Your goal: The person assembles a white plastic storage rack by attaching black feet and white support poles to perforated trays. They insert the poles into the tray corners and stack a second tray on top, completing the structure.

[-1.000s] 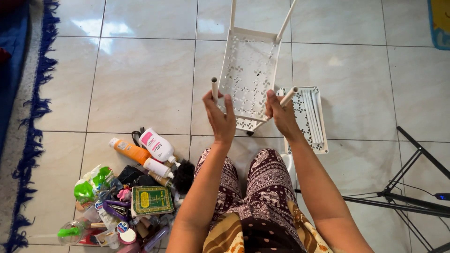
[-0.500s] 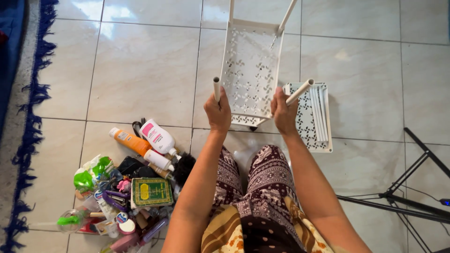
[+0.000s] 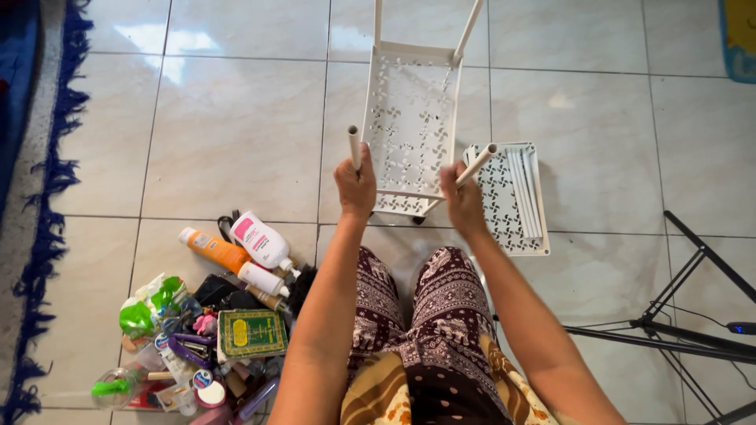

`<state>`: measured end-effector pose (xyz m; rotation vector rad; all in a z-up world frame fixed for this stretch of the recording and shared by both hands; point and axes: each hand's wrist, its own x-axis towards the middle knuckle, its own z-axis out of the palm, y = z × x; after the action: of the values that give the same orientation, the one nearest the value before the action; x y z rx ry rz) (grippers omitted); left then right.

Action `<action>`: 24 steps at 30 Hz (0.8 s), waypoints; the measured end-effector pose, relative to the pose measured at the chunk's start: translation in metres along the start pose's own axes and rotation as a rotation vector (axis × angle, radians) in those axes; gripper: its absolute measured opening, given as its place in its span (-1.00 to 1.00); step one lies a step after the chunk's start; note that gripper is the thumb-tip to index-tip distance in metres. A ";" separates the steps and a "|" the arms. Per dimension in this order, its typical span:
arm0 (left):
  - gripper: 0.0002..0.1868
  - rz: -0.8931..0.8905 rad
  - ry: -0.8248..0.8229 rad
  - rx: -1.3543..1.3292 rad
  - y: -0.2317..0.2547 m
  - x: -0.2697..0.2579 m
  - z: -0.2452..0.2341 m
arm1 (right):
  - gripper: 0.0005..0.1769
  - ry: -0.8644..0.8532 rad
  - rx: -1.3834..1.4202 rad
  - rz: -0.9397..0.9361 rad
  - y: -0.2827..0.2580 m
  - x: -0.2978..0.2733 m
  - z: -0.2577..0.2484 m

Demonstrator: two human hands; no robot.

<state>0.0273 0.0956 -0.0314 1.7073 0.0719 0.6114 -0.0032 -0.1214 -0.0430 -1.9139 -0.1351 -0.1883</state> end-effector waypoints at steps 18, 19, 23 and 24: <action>-0.78 0.118 0.055 -0.106 0.029 -0.075 -0.002 | -0.71 0.022 0.053 0.064 -0.004 -0.002 0.028; -0.76 0.119 0.079 -0.101 0.030 -0.069 -0.009 | -0.70 0.229 0.059 0.293 -0.001 0.015 0.014; -0.63 0.108 0.157 -0.123 0.038 -0.053 -0.029 | -0.31 0.376 -0.006 -0.139 -0.005 0.081 -0.044; -0.58 0.101 0.171 -0.137 0.040 -0.052 -0.031 | -0.19 0.343 -0.042 -0.149 -0.011 0.094 -0.054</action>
<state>-0.0421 0.0946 -0.0094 1.5304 0.0641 0.8191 0.0835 -0.1685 0.0041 -1.8838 -0.0429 -0.6198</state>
